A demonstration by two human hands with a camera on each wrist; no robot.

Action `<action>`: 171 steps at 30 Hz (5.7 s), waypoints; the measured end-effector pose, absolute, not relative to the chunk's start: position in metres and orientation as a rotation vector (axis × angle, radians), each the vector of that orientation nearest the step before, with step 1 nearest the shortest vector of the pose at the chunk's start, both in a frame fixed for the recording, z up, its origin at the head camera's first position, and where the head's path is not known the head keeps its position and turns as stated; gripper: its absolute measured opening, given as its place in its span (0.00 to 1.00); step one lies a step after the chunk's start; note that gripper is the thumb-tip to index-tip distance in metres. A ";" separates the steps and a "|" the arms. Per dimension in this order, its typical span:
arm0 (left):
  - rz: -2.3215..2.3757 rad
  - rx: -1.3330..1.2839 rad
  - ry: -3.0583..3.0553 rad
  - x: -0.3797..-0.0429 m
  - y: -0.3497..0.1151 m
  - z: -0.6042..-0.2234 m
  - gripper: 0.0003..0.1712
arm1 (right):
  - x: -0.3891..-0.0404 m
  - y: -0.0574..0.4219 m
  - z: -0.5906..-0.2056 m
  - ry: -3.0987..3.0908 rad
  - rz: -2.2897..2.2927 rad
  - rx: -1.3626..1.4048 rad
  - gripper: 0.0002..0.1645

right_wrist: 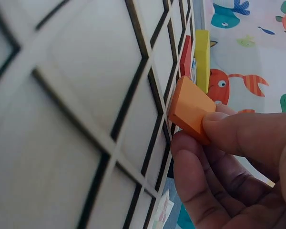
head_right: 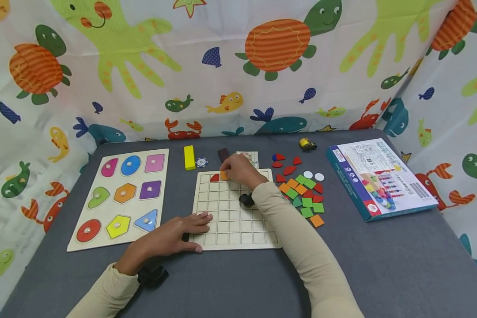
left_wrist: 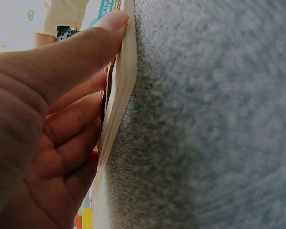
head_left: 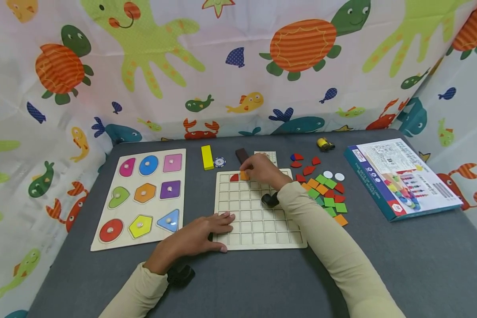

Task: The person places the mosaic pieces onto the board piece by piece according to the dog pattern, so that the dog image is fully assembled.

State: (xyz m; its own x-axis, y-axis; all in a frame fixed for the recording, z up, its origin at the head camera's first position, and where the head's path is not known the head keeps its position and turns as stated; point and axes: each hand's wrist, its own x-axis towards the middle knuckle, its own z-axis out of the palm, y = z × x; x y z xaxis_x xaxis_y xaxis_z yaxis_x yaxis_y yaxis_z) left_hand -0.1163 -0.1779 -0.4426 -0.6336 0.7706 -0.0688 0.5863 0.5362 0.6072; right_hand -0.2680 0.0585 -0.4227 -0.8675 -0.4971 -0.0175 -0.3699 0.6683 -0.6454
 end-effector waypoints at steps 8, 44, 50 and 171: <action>0.785 1.145 2.455 -0.117 -0.178 -0.443 0.32 | -0.268 0.055 -0.425 2.688 -0.947 -0.694 0.12; 0.780 1.048 2.445 -0.116 -0.178 -0.440 0.33 | -0.271 0.122 -0.410 2.717 -0.975 -0.608 0.15; 0.773 1.040 2.443 -0.116 -0.178 -0.440 0.33 | -0.274 0.153 -0.410 2.727 -0.989 -0.523 0.15; 0.818 1.070 2.439 -0.117 -0.177 -0.444 0.33 | -0.267 0.078 -0.426 2.677 -0.913 -0.686 0.11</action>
State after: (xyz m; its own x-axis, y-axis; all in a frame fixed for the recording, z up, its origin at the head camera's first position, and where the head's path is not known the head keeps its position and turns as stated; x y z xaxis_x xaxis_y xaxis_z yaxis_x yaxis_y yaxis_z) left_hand -0.1175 -0.1768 -0.4435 -0.6518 0.7535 -0.0859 0.5494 0.5473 0.6313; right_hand -0.2671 0.0782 -0.4255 -0.8638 -0.4996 -0.0650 -0.3557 0.6962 -0.6235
